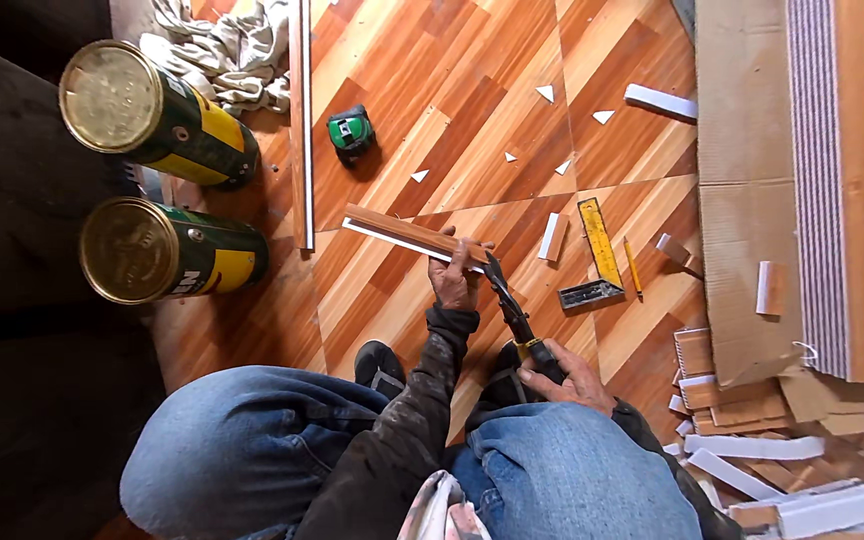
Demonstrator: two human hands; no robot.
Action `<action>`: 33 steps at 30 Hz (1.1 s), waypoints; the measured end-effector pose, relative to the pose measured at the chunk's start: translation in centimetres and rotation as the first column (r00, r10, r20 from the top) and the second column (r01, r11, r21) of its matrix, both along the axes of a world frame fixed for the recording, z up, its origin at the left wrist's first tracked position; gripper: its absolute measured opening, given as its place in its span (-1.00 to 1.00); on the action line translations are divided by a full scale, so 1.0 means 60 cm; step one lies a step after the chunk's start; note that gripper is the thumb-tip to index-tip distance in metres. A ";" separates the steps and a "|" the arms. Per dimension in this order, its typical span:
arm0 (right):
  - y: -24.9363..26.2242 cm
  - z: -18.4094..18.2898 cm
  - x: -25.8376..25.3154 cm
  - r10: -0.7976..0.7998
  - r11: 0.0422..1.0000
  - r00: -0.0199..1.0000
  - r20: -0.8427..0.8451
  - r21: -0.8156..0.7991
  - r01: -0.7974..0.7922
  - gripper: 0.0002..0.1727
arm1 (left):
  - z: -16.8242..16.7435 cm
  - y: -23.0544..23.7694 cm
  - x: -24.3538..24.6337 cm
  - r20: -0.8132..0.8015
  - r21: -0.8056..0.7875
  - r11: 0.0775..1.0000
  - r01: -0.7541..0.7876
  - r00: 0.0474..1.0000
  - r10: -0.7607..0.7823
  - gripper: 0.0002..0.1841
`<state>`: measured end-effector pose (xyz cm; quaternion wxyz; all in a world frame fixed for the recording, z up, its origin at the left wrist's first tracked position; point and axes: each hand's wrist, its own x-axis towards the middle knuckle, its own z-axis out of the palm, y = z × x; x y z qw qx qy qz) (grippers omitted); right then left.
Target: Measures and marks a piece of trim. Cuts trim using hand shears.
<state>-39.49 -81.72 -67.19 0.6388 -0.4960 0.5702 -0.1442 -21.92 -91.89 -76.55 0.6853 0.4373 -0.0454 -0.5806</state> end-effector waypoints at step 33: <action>0.018 -0.029 0.001 -0.079 0.996 0.995 0.060 0.040 0.076 -0.66 | -0.002 0.022 -0.003 0.012 0.050 0.984 0.171 0.985 -0.171 -0.36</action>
